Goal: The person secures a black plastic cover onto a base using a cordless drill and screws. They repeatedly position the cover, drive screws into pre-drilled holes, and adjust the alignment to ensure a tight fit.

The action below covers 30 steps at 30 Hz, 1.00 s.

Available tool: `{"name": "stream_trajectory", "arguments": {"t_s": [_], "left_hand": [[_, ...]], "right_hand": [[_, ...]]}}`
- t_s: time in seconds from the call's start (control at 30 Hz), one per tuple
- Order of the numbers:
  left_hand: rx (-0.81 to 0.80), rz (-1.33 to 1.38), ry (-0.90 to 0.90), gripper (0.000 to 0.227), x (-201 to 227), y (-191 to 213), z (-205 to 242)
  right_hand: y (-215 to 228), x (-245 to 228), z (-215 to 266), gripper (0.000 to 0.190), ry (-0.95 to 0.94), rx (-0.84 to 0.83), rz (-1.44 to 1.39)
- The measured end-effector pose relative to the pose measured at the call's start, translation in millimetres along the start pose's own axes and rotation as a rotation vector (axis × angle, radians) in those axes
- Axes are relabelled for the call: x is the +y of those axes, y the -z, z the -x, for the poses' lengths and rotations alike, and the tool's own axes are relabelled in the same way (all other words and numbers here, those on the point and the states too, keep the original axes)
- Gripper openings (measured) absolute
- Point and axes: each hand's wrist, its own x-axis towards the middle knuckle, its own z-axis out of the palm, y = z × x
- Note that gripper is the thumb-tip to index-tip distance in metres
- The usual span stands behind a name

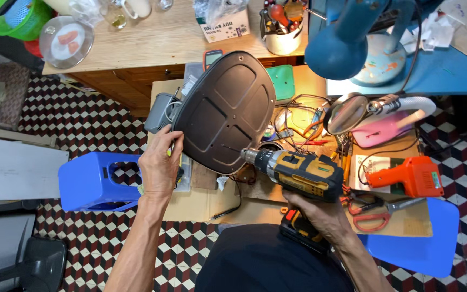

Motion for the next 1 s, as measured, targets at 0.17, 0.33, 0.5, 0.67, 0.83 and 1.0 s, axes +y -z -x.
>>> {"name": "stream_trajectory", "arguments": {"t_s": [0.17,0.33,0.5,0.67,0.83,1.0], "left_hand": [[0.007,0.124,0.213,0.014,2.4,-8.2,3.4],[0.034,0.237,0.416,0.035,-4.6,-26.1,13.5],[0.053,0.476,0.619,0.043,-13.4,-37.5,13.8],[0.065,0.645,0.605,0.042,-14.1,-43.5,18.8],[0.023,0.668,0.643,0.046,-13.8,-39.4,20.3],[0.007,0.704,0.659,0.046,-13.8,-38.6,20.0]], "right_hand": [[-7.1,-5.5,2.3,0.025,-0.015,-0.017,-0.012],[-10.8,-14.0,2.5,0.024,0.07,-0.033,-0.016],[-22.9,-33.0,-3.5,0.024,0.191,-0.053,0.007],[-42.3,-48.1,-8.9,0.019,0.23,-0.094,0.008],[-53.0,-57.0,-10.9,0.014,0.223,-0.133,0.062],[-56.2,-59.9,-8.7,0.018,0.187,-0.113,0.051]]}}
